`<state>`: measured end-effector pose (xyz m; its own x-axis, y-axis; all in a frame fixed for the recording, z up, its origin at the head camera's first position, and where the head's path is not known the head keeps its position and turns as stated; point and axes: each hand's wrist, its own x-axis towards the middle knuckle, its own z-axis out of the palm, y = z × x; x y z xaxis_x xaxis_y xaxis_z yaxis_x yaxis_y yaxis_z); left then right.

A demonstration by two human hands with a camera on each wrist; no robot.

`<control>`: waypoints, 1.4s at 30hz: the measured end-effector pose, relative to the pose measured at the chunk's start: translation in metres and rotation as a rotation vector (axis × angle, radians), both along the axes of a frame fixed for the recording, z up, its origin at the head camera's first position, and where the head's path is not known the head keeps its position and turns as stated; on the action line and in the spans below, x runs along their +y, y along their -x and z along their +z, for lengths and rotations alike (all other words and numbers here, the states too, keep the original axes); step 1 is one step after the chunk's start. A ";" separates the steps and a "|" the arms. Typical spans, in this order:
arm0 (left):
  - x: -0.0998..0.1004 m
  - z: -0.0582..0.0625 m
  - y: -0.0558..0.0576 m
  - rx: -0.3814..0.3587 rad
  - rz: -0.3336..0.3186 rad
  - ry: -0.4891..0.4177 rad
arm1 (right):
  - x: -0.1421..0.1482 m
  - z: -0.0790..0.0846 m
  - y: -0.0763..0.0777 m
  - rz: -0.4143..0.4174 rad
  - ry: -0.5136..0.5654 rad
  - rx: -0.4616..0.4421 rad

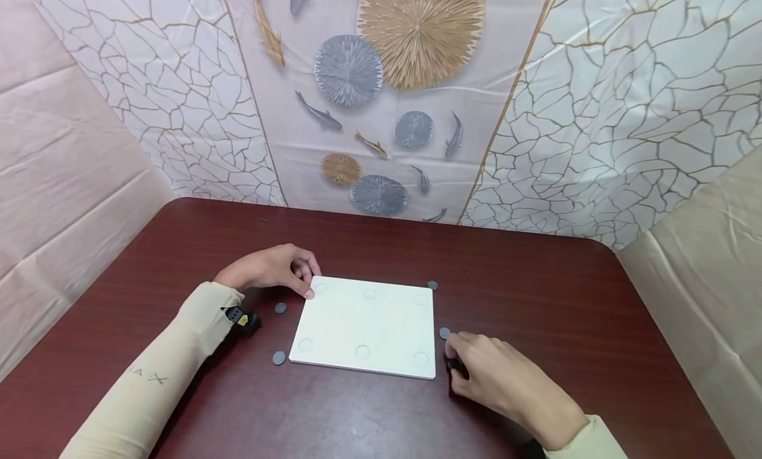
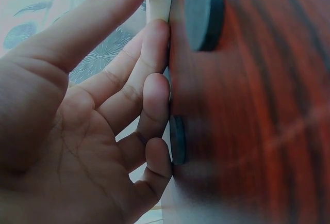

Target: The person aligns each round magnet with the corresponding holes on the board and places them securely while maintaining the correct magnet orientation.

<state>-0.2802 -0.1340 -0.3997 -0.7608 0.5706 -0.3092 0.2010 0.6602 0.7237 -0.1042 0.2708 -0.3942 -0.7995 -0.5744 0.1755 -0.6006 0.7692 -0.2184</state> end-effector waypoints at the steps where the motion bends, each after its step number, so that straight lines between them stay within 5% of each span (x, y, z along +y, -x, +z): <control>1: 0.000 0.000 0.000 -0.001 0.001 0.001 | 0.000 0.000 0.000 0.007 0.006 0.014; 6: -0.001 0.001 0.002 0.008 -0.002 0.010 | -0.001 -0.003 0.001 0.073 0.056 0.084; 16: 0.002 -0.002 0.002 -0.016 0.014 0.003 | -0.005 0.000 -0.003 0.095 0.189 0.018; 28: 0.000 -0.003 0.001 -0.013 0.006 -0.012 | -0.021 -0.003 0.003 0.182 0.351 0.073; 42: 0.001 -0.003 0.001 -0.006 0.005 0.006 | -0.038 -0.006 0.010 0.078 0.422 0.072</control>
<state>-0.2815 -0.1328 -0.4026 -0.7618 0.5649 -0.3172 0.1934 0.6656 0.7208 -0.1142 0.2327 -0.3997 -0.7337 -0.4989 0.4612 -0.6786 0.5731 -0.4595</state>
